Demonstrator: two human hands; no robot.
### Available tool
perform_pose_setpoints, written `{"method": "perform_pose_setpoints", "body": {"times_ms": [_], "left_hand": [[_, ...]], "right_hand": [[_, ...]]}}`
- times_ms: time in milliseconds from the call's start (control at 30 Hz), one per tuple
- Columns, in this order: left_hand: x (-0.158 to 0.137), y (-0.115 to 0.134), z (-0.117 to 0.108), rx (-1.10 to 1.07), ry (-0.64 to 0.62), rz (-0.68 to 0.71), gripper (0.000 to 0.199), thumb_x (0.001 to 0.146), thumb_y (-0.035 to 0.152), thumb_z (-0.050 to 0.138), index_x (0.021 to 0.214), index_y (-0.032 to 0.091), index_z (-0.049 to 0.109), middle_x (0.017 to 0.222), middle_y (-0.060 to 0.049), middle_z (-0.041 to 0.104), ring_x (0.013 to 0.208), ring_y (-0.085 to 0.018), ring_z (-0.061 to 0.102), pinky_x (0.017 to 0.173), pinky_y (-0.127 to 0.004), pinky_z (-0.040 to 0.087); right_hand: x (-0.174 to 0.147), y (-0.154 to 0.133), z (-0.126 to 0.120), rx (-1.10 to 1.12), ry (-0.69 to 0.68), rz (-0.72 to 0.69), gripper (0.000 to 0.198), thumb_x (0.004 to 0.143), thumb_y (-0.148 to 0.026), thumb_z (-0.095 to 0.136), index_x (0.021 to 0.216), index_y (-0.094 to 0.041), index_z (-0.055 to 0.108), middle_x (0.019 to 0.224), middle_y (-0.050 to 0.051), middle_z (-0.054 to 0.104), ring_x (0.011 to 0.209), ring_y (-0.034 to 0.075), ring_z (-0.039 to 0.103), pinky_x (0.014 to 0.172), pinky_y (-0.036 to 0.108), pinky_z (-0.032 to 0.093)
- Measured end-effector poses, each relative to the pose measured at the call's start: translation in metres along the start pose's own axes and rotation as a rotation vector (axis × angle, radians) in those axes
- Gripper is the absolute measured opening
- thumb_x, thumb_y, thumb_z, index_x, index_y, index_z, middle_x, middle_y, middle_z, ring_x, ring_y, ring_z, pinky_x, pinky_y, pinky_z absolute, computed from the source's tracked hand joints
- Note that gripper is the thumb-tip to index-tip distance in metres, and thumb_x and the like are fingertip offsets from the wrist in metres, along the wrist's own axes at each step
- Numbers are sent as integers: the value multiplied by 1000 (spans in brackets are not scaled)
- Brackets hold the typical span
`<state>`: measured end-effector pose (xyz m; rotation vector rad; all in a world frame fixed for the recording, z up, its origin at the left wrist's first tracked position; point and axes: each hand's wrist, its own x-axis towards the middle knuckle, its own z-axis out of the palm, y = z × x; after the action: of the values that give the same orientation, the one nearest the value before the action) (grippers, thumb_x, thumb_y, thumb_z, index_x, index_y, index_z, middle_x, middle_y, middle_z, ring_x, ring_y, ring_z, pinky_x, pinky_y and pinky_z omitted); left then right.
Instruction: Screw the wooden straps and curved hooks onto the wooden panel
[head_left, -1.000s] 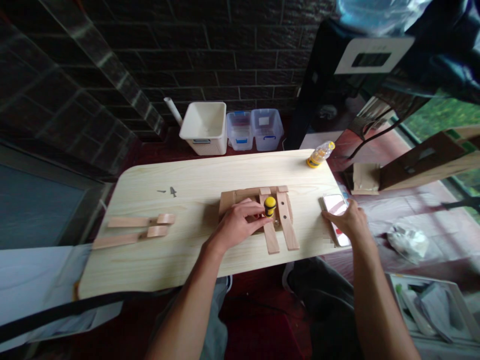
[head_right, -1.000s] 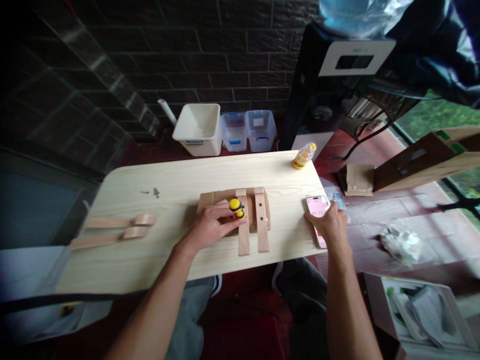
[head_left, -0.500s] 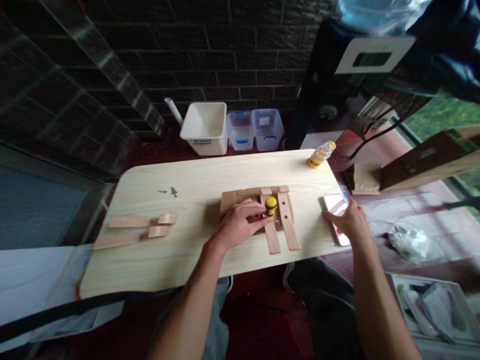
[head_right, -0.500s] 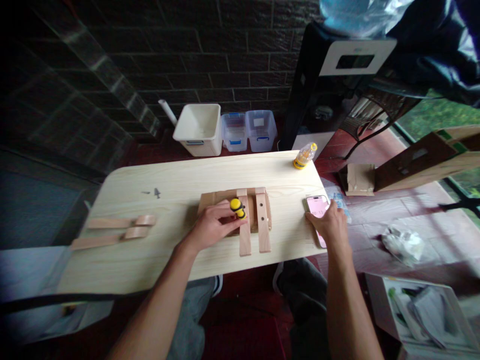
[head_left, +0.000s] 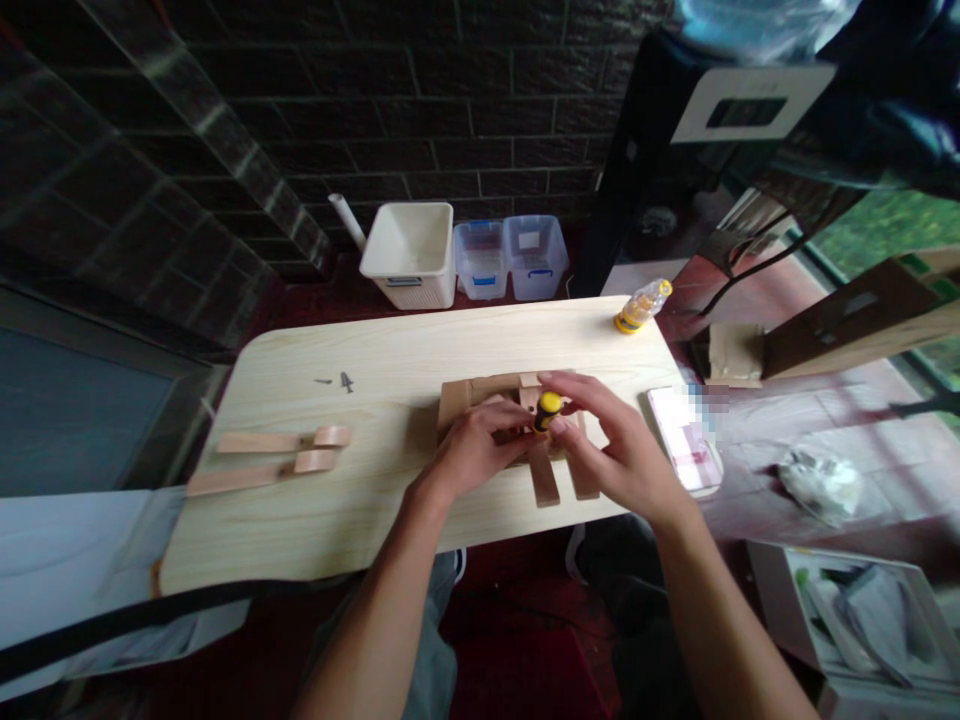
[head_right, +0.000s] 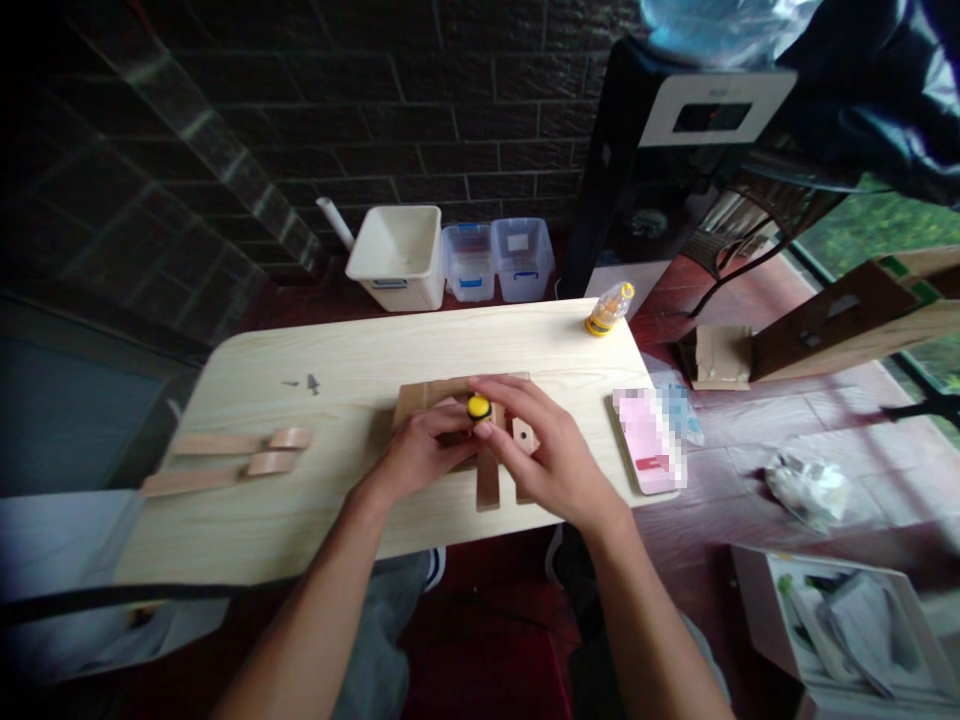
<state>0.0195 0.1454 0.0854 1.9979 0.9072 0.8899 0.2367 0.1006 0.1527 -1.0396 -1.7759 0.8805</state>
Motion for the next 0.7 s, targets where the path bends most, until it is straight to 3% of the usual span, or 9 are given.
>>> {"method": "perform_pose_setpoints", "body": {"times_ms": [133,367,700], "left_hand": [[-1,2,-2,-7,-17,-48,10,98,30,75,105,26,82,99,-3,77,91,-18,71,78,-29,55],[-2,4,-2,50,-45,-53,13,90,20,75,102,23,75,98,-1,72,86,-16,68,78,-29,53],[-4,-5,-1,46,-84,-32,7,99,24,71,104,24,75,108,-3,72,96,-18,70,81,-31,54]], "right_hand": [[2,-3,4,7,-29,50,36,108,-31,62,145,-31,67,141,7,75,126,23,71,110,44,58],[2,-6,-1,-24,-2,83,30,105,-35,68,134,-26,72,126,7,80,105,20,75,95,35,63],[5,-12,1,-75,-17,7,28,108,-31,63,134,-27,74,127,8,81,110,21,76,99,37,62]]}}
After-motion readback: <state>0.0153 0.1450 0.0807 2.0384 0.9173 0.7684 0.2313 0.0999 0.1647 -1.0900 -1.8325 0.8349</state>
